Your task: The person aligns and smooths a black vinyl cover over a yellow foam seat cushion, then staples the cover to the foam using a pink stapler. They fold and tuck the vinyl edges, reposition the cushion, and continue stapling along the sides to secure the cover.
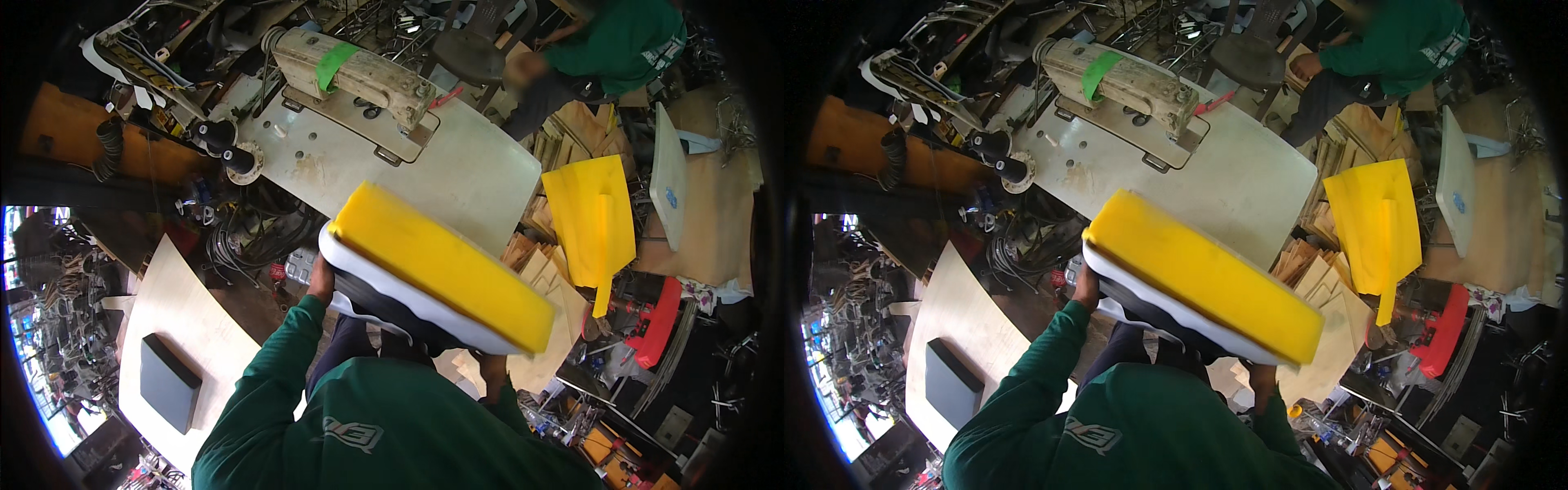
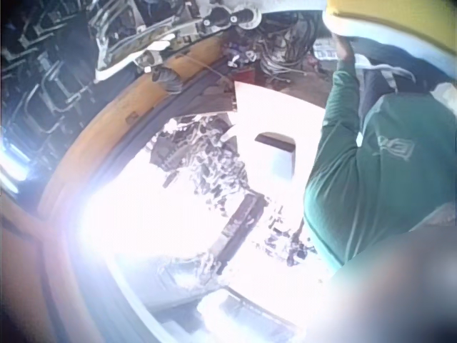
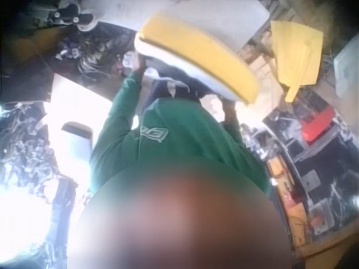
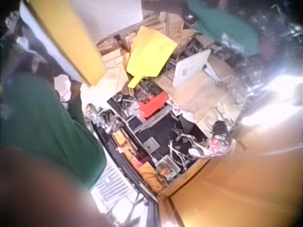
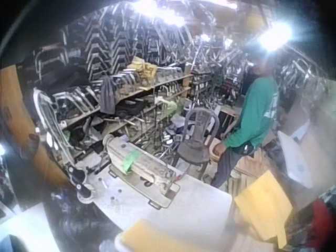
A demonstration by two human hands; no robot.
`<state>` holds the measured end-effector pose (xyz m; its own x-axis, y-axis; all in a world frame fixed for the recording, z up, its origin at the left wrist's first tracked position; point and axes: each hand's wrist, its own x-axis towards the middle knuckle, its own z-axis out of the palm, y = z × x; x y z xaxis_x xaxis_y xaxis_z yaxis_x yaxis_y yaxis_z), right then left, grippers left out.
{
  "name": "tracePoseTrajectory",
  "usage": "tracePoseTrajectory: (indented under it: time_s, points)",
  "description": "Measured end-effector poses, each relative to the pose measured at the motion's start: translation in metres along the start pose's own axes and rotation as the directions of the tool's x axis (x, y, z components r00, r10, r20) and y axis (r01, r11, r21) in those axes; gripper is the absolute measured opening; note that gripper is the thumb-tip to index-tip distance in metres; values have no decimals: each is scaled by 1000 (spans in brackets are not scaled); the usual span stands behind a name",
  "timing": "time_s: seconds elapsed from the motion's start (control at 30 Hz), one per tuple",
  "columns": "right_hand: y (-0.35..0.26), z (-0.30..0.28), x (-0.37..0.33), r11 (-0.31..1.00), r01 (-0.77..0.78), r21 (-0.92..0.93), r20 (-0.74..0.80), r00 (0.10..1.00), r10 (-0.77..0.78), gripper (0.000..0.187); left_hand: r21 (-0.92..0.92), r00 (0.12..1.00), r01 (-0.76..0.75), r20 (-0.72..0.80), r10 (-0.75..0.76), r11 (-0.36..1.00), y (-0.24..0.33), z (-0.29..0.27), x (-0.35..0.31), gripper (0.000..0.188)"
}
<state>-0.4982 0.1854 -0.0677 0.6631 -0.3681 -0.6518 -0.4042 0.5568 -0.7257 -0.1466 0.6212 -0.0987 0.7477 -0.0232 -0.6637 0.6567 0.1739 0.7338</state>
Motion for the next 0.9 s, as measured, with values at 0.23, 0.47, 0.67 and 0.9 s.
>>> tracePoseTrajectory:
  time_s: [0.23,0.47,0.67,0.9]
  points:
    - [-143,72,-19,985,-24,-172,-335,941,-35,65,9,801,-450,448,398,893,119,61,-30,59]
    - [-222,52,24,862,-149,-485,-362,931,-43,36,319,650,-740,565,509,592,197,119,-11,81]
    - [-338,187,-25,420,-42,-907,-184,934,-305,17,-16,644,-568,615,456,823,168,119,30,85]
    - [-337,459,40,-248,501,-829,463,366,-807,37,-172,531,-703,519,670,690,224,162,74,64]
